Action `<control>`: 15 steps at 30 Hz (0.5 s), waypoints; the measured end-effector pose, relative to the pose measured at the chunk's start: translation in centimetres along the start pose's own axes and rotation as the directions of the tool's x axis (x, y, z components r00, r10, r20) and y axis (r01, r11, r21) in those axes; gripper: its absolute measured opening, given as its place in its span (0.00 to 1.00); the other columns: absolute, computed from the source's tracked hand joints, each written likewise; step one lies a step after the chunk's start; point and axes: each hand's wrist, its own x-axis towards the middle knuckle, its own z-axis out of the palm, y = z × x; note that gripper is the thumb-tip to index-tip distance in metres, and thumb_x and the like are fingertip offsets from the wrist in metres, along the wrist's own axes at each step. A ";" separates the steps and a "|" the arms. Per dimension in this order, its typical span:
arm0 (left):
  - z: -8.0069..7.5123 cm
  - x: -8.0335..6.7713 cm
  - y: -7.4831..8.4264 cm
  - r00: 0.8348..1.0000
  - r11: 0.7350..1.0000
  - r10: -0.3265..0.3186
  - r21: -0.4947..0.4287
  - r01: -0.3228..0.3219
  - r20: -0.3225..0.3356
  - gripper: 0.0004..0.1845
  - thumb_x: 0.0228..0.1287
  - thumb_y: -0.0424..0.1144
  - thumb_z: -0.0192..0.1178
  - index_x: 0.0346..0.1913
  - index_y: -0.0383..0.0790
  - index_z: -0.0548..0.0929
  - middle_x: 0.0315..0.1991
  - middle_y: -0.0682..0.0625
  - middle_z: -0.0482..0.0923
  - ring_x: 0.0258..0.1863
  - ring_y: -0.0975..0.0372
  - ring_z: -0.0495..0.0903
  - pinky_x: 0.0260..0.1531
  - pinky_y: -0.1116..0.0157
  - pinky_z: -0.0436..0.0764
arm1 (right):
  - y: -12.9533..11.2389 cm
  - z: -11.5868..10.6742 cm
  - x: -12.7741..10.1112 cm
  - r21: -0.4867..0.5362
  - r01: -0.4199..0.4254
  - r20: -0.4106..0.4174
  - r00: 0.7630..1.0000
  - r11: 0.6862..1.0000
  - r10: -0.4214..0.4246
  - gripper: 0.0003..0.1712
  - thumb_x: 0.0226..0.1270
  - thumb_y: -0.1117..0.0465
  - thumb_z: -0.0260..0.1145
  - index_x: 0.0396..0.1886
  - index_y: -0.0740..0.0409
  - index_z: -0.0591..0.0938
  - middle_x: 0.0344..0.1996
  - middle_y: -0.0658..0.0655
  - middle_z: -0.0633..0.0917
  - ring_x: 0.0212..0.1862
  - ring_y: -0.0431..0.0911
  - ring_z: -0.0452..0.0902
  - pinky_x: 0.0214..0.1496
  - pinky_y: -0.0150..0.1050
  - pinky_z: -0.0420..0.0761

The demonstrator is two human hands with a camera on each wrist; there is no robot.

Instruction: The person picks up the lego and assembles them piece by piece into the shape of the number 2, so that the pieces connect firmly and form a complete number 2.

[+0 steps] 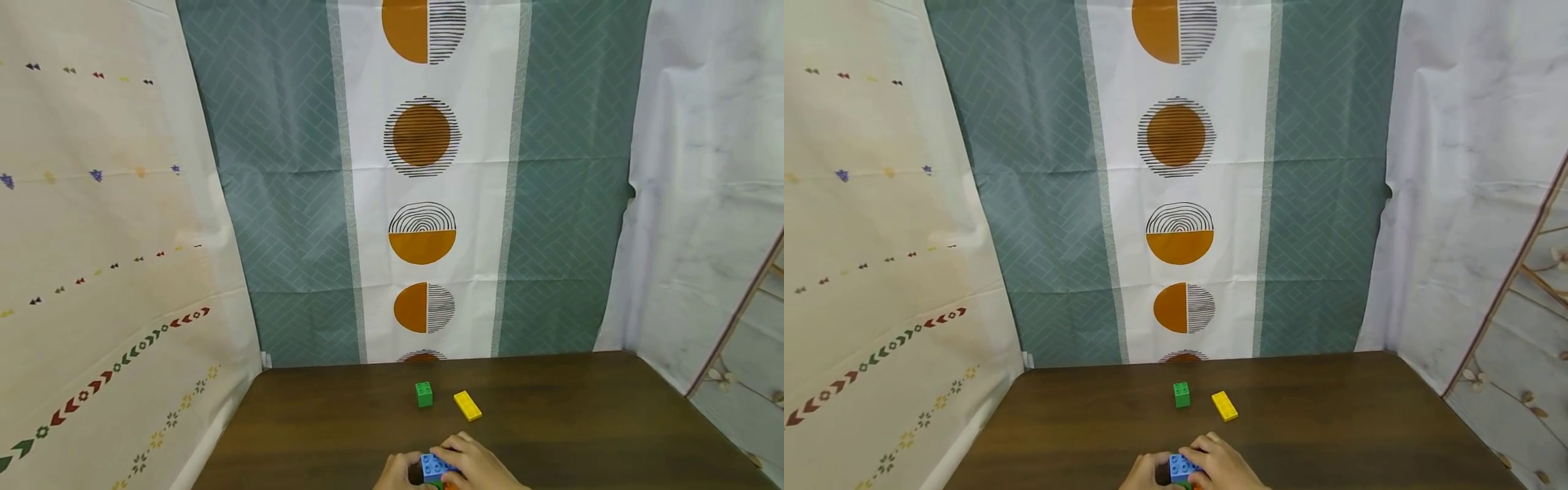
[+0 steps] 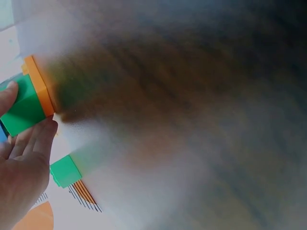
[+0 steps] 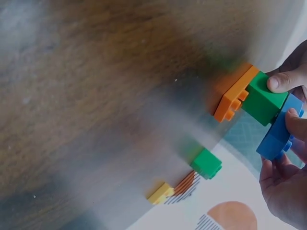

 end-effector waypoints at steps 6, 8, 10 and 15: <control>0.3 0.2 0.1 1.000 0.999 -0.004 0.037 0.005 -0.018 0.14 0.50 0.32 0.71 0.41 0.29 0.85 0.34 0.45 0.88 0.33 0.76 0.78 0.32 0.74 0.76 | 0.2 -0.3 0.0 0.023 -0.010 0.015 1.000 1.000 0.009 0.23 0.69 0.51 0.62 0.56 0.61 0.82 0.40 0.49 0.81 0.40 0.34 0.68 0.40 0.25 0.77; 0.3 0.2 0.2 1.000 1.000 -0.022 0.018 0.022 -0.011 0.14 0.51 0.32 0.71 0.41 0.29 0.85 0.34 0.45 0.88 0.31 0.76 0.78 0.31 0.73 0.76 | 0.2 -0.5 0.0 0.044 -0.020 0.026 0.999 0.999 0.019 0.24 0.68 0.50 0.62 0.55 0.62 0.83 0.40 0.49 0.82 0.39 0.34 0.69 0.39 0.27 0.78; 0.2 0.2 0.3 0.999 0.999 -0.043 0.002 0.043 -0.002 0.14 0.52 0.32 0.70 0.41 0.30 0.85 0.35 0.45 0.88 0.31 0.75 0.78 0.30 0.73 0.76 | 0.2 -0.7 0.2 0.069 -0.045 0.048 0.998 0.997 0.042 0.24 0.68 0.50 0.63 0.56 0.61 0.83 0.39 0.49 0.82 0.39 0.33 0.69 0.39 0.27 0.78; 0.0 0.0 0.4 0.998 0.998 -0.056 -0.003 0.056 0.014 0.14 0.54 0.33 0.69 0.43 0.30 0.84 0.36 0.43 0.87 0.32 0.74 0.80 0.32 0.72 0.77 | -0.3 -1.1 0.6 0.093 -0.130 0.111 0.987 0.987 0.119 0.24 0.64 0.52 0.67 0.57 0.59 0.83 0.38 0.46 0.81 0.38 0.30 0.67 0.40 0.26 0.76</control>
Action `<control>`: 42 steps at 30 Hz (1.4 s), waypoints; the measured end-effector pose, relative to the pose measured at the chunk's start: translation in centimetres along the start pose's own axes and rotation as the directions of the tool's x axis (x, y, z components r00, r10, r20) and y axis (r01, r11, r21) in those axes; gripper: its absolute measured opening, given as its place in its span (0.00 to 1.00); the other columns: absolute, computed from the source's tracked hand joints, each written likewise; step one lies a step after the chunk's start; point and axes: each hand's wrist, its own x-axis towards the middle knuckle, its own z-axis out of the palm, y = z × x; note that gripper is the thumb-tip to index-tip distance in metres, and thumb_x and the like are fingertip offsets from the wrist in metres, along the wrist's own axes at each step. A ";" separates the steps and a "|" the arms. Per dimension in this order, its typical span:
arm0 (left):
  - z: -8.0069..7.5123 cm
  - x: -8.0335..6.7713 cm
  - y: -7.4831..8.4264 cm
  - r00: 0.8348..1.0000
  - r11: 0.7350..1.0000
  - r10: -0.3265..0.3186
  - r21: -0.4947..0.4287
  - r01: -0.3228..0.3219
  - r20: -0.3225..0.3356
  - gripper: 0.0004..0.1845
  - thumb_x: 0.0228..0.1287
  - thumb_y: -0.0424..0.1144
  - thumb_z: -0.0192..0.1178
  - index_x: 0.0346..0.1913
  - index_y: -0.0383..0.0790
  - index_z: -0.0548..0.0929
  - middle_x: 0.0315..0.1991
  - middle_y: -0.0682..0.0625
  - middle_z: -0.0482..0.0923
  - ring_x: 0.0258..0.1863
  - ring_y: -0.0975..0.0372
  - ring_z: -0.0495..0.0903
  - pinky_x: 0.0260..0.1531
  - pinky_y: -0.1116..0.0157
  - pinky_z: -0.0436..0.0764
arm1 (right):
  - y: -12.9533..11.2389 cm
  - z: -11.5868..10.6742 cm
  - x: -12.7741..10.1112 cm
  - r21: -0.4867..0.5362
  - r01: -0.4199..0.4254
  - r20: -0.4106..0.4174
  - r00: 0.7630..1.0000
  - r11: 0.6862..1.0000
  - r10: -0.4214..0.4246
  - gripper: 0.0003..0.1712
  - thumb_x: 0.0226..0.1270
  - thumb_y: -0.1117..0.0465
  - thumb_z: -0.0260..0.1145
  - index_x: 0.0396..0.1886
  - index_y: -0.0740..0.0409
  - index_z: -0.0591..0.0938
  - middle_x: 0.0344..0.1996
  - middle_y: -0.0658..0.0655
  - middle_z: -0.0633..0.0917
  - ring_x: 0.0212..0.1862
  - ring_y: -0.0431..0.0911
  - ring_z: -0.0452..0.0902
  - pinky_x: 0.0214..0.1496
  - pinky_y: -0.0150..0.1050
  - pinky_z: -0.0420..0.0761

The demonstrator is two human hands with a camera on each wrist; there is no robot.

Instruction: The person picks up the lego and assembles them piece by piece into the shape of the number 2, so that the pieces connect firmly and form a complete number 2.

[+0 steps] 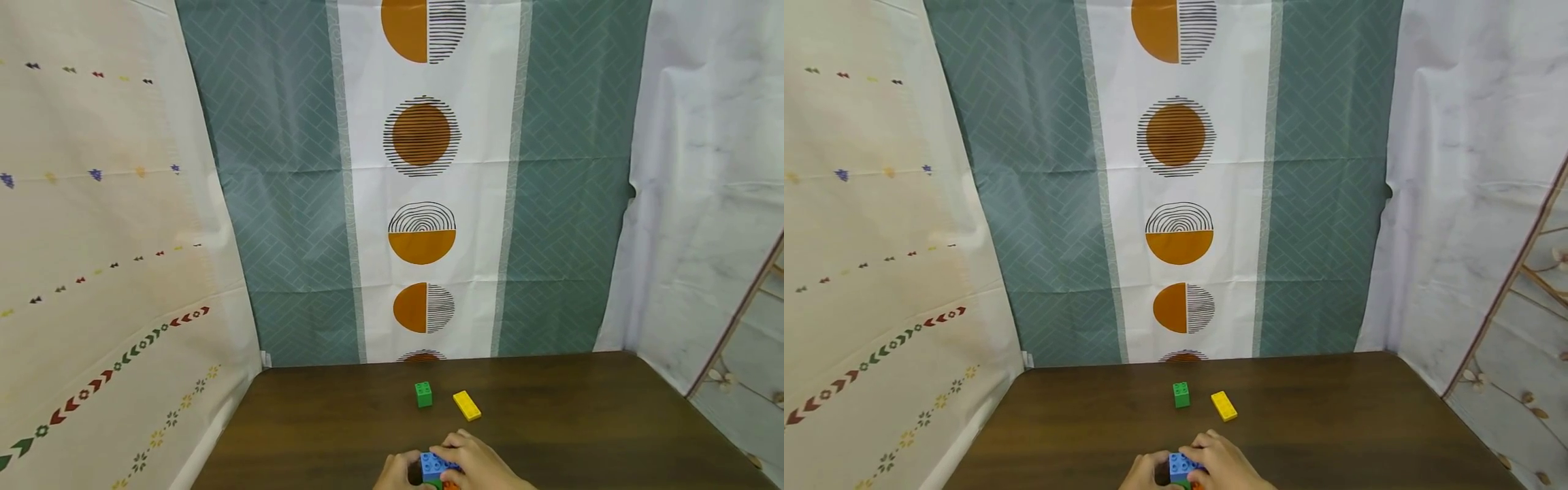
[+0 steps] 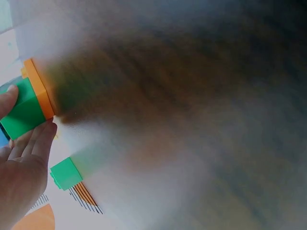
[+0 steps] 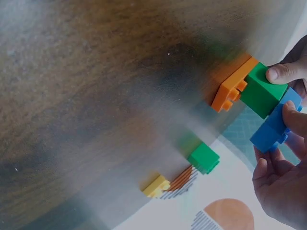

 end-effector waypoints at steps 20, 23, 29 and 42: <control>-0.5 1.1 1.0 0.999 0.994 -0.005 0.111 0.001 0.040 0.12 0.50 0.32 0.72 0.36 0.33 0.81 0.28 0.51 0.83 0.25 0.75 0.73 0.28 0.74 0.73 | -0.7 -1.0 0.8 0.118 -0.210 0.120 0.973 0.970 0.196 0.25 0.60 0.56 0.71 0.57 0.58 0.83 0.35 0.39 0.78 0.38 0.30 0.67 0.42 0.30 0.75; -0.8 1.2 1.4 0.997 0.994 0.011 0.106 -0.018 0.072 0.12 0.52 0.32 0.71 0.38 0.31 0.81 0.30 0.48 0.83 0.27 0.74 0.74 0.29 0.74 0.74 | -0.9 -0.9 0.8 0.198 -0.253 0.139 0.964 0.947 0.229 0.25 0.61 0.58 0.71 0.57 0.61 0.82 0.34 0.39 0.76 0.37 0.30 0.64 0.38 0.28 0.71; -1.2 1.0 2.6 0.996 0.989 0.005 0.144 -0.018 0.091 0.15 0.57 0.34 0.70 0.43 0.26 0.83 0.36 0.42 0.86 0.32 0.73 0.78 0.34 0.73 0.78 | -0.9 -0.7 0.8 0.256 -0.309 0.168 0.947 0.916 0.273 0.24 0.61 0.59 0.70 0.57 0.61 0.82 0.33 0.39 0.74 0.35 0.31 0.61 0.35 0.27 0.67; -1.1 0.6 1.7 0.997 1.000 -0.023 -0.019 0.024 0.075 0.17 0.56 0.33 0.70 0.48 0.29 0.84 0.43 0.42 0.87 0.40 0.66 0.83 0.43 0.63 0.84 | -0.9 0.3 0.3 0.266 -0.272 0.052 0.962 0.925 0.268 0.25 0.59 0.55 0.72 0.56 0.61 0.83 0.34 0.40 0.76 0.36 0.29 0.61 0.34 0.27 0.66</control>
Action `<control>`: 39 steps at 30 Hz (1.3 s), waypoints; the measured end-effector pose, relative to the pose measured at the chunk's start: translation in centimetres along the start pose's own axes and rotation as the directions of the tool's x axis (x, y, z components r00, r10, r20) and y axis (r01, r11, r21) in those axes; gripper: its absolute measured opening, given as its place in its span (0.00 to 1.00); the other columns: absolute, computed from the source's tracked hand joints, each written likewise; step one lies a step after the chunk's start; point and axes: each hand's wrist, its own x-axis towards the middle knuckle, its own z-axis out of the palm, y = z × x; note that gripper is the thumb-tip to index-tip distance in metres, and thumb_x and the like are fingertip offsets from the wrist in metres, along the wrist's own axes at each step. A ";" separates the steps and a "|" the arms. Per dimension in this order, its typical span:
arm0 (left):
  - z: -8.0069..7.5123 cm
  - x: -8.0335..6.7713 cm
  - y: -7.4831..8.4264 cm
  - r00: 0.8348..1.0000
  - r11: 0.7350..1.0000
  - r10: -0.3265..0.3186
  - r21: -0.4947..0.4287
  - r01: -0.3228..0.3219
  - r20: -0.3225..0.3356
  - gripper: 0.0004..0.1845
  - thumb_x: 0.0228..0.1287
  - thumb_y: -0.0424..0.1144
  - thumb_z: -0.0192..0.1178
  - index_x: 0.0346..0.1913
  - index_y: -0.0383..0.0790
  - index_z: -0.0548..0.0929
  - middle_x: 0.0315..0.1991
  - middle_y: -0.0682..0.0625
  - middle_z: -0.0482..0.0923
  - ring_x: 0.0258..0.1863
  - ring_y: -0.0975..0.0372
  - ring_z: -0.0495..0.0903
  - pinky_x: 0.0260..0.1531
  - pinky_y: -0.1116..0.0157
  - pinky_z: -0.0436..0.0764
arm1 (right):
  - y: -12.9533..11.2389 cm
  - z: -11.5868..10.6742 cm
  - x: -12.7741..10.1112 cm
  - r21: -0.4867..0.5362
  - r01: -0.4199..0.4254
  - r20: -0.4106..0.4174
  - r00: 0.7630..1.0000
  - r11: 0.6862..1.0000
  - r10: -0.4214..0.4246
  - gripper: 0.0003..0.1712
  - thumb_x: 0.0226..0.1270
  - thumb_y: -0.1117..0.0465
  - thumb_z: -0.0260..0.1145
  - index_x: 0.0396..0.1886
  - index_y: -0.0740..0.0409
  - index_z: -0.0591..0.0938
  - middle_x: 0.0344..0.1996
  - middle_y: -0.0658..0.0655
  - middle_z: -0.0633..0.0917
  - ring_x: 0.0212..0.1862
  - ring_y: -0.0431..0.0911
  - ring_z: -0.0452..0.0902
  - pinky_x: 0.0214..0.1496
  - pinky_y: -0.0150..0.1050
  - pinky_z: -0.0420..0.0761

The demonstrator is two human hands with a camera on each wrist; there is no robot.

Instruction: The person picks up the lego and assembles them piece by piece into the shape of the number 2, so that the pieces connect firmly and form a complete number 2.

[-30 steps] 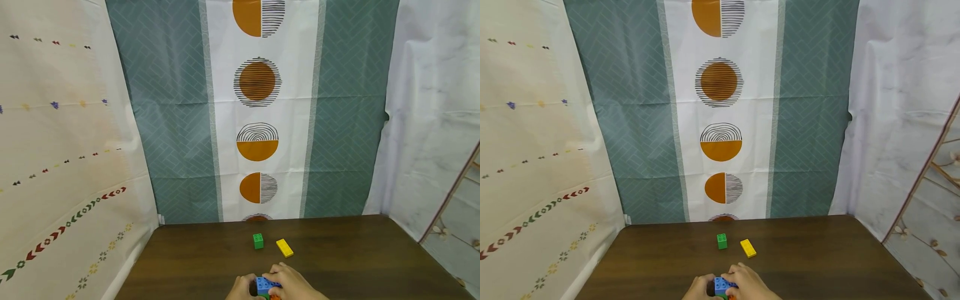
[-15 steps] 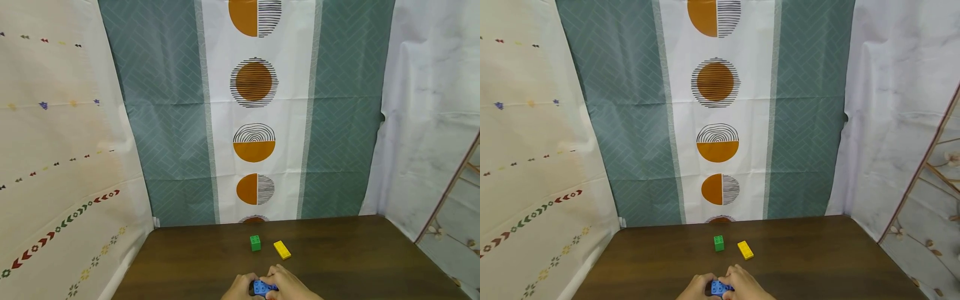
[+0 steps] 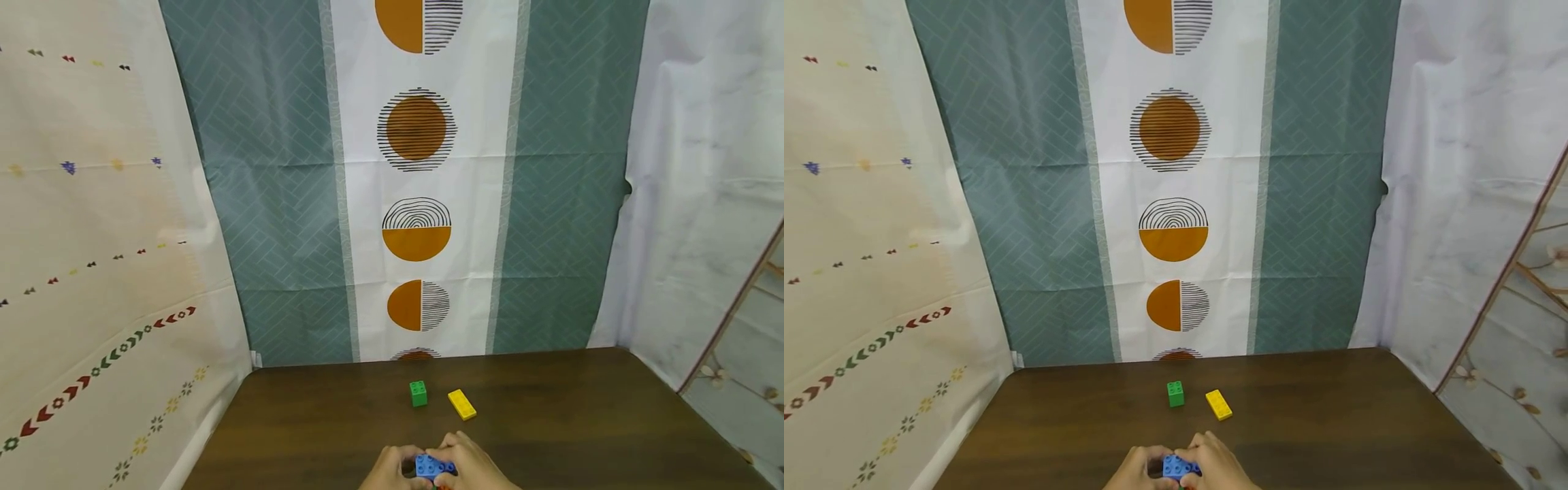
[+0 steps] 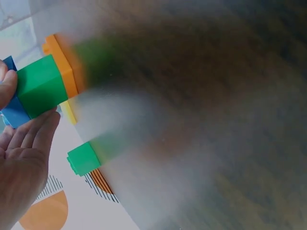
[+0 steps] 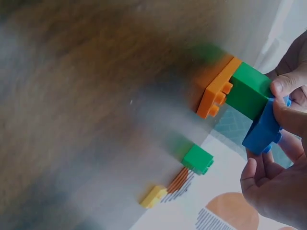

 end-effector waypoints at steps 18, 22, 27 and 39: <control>-0.8 -0.3 -1.0 1.000 1.000 0.015 0.008 -0.015 -0.013 0.15 0.57 0.34 0.70 0.46 0.30 0.84 0.41 0.42 0.87 0.37 0.68 0.83 0.41 0.65 0.83 | 0.9 1.8 0.5 -0.034 0.126 -0.085 0.988 0.991 -0.128 0.24 0.66 0.51 0.65 0.54 0.64 0.83 0.35 0.48 0.79 0.37 0.30 0.62 0.35 0.27 0.68; -0.8 -0.5 -1.4 0.999 0.999 0.049 0.006 -0.049 -0.008 0.15 0.57 0.34 0.69 0.45 0.27 0.84 0.40 0.39 0.87 0.36 0.68 0.83 0.40 0.67 0.84 | 1.6 1.9 0.5 0.044 0.170 -0.036 0.985 0.984 -0.169 0.24 0.68 0.52 0.64 0.55 0.65 0.82 0.36 0.50 0.80 0.37 0.27 0.64 0.36 0.27 0.70; -0.5 -0.3 -1.8 0.981 0.978 0.193 0.082 -0.189 -0.036 0.17 0.52 0.34 0.71 0.43 0.24 0.84 0.35 0.37 0.87 0.34 0.75 0.82 0.35 0.75 0.79 | 2.6 0.6 0.7 0.211 0.197 0.005 0.979 0.957 -0.203 0.24 0.70 0.56 0.61 0.55 0.72 0.79 0.42 0.62 0.84 0.41 0.27 0.73 0.43 0.26 0.77; 0.3 0.3 -1.0 0.980 0.979 0.198 0.063 -0.196 -0.022 0.17 0.51 0.31 0.71 0.43 0.25 0.85 0.36 0.35 0.87 0.36 0.75 0.82 0.37 0.75 0.79 | 4.9 -1.9 4.4 0.069 0.064 -0.276 0.960 0.996 -0.042 0.26 0.71 0.54 0.61 0.57 0.71 0.79 0.49 0.67 0.85 0.49 0.56 0.83 0.48 0.48 0.83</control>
